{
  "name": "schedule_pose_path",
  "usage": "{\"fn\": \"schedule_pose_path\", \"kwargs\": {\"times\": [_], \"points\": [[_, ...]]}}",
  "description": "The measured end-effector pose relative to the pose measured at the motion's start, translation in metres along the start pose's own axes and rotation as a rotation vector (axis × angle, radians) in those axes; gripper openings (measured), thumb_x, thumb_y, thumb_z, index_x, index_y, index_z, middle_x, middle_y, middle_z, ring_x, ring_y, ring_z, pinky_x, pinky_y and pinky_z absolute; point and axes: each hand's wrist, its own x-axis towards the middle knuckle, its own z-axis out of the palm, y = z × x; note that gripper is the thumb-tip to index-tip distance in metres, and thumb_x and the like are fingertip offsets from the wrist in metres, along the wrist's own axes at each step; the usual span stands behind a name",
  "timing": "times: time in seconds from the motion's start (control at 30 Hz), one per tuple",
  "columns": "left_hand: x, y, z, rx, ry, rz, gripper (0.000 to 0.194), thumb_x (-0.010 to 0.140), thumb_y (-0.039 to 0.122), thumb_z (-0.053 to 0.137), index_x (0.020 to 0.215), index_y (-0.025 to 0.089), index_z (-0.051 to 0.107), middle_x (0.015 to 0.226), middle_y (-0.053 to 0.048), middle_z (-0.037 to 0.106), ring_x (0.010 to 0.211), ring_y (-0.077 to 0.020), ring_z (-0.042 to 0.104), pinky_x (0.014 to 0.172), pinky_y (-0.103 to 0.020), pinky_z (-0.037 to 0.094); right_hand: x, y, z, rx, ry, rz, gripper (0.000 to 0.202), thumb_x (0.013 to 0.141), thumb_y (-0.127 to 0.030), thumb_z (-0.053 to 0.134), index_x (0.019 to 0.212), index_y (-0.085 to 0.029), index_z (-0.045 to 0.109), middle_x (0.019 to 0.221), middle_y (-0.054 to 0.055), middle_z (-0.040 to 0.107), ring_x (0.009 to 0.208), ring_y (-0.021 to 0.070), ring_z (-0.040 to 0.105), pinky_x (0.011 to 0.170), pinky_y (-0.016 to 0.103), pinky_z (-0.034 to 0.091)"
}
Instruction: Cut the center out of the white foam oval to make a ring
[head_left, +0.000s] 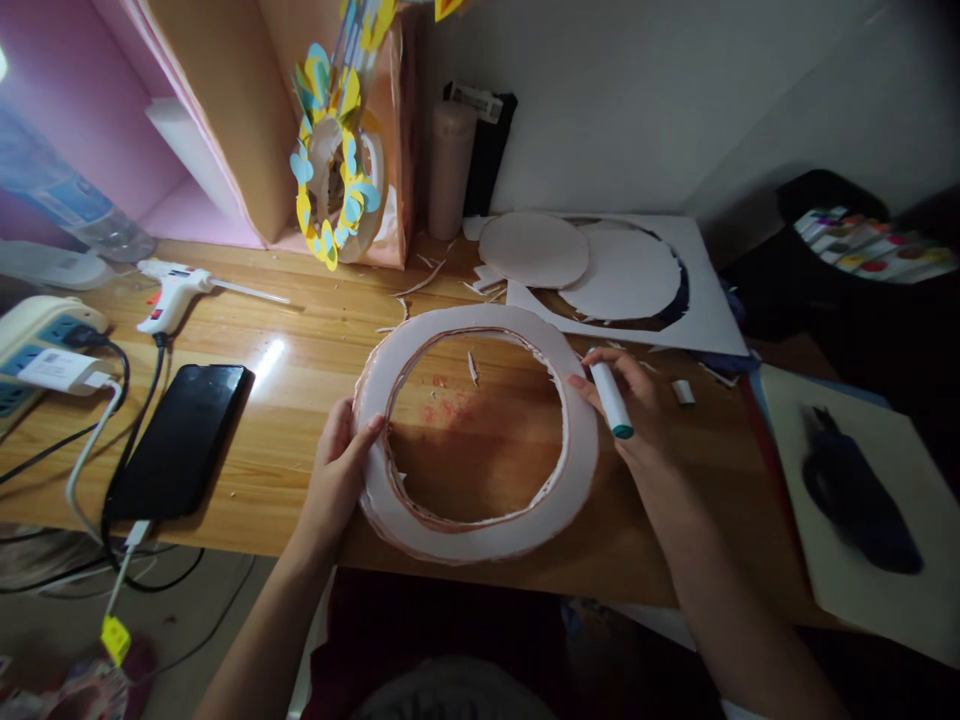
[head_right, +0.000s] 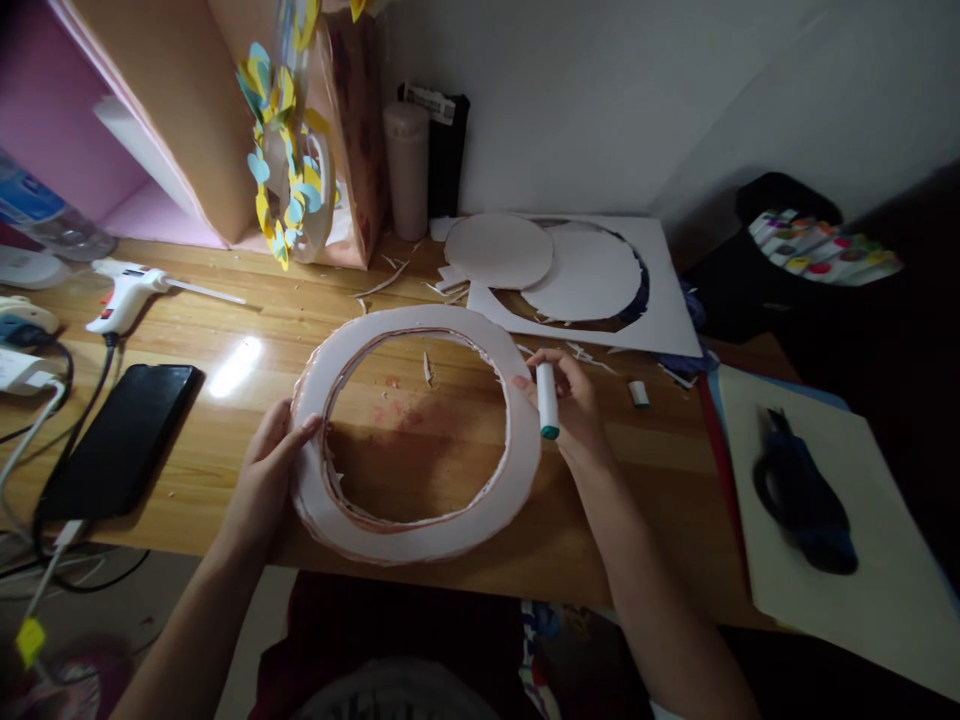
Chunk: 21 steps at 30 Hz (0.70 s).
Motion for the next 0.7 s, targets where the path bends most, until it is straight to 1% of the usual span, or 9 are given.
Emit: {"fn": "schedule_pose_path", "kwargs": {"times": [0.13,0.23,0.33,0.43,0.57,0.7], "points": [[0.001,-0.001,0.002,0.025,0.042,0.020,0.022,0.080,0.042,0.064,0.086,0.022,0.061,0.078,0.003,0.054,0.074,-0.0137,0.049,0.067,-0.023,0.039,0.000,0.001,0.000,0.005,-0.003,-0.005,0.035,0.053,-0.038,0.082,0.076,-0.024,0.059,0.073,-0.004,0.056,0.059,0.0105,0.048,0.050,0.022,0.039],[0.003,-0.006,-0.001,0.108,0.050,0.055,0.023,0.082,0.044,0.062,0.081,0.021,0.058,0.072,0.004,0.048,0.068,-0.0125,0.044,0.062,-0.022,0.036,-0.001,0.004,0.000,0.001,-0.011,-0.012,0.034,0.055,-0.039,0.082,0.076,-0.025,0.060,0.076,-0.003,0.058,0.061,0.0111,0.050,0.050,0.023,0.040],[0.006,-0.013,-0.004,0.190,0.044,0.077,0.024,0.084,0.045,0.058,0.084,0.021,0.058,0.073,0.003,0.049,0.069,-0.0134,0.044,0.062,-0.023,0.035,-0.001,0.007,-0.001,0.009,-0.026,-0.022,0.033,0.056,-0.038,0.082,0.077,-0.026,0.060,0.075,-0.003,0.058,0.060,0.0115,0.050,0.048,0.024,0.040],[0.008,-0.016,-0.005,0.246,0.033,0.090,0.024,0.086,0.045,0.056,0.085,0.021,0.058,0.074,0.002,0.050,0.068,-0.0143,0.043,0.062,-0.025,0.035,-0.002,0.008,-0.001,0.024,-0.041,0.002,0.032,0.056,-0.036,0.083,0.077,-0.027,0.061,0.074,-0.002,0.057,0.060,0.0126,0.050,0.048,0.025,0.040],[0.009,-0.016,-0.005,0.285,0.034,0.113,0.025,0.086,0.043,0.055,0.077,0.020,0.053,0.069,0.003,0.043,0.064,-0.0135,0.040,0.058,-0.025,0.031,-0.002,0.007,-0.001,0.031,-0.049,0.034,0.031,0.055,-0.032,0.083,0.076,-0.026,0.062,0.074,-0.002,0.057,0.062,0.0124,0.049,0.050,0.024,0.039],[0.009,-0.014,-0.004,0.279,0.032,0.113,0.025,0.086,0.043,0.055,0.075,0.020,0.051,0.067,0.004,0.040,0.063,-0.0129,0.038,0.057,-0.025,0.030,-0.001,0.006,-0.001,0.020,-0.048,0.012,0.031,0.056,-0.033,0.082,0.077,-0.025,0.061,0.072,-0.003,0.055,0.061,0.0121,0.047,0.049,0.024,0.037]]}}
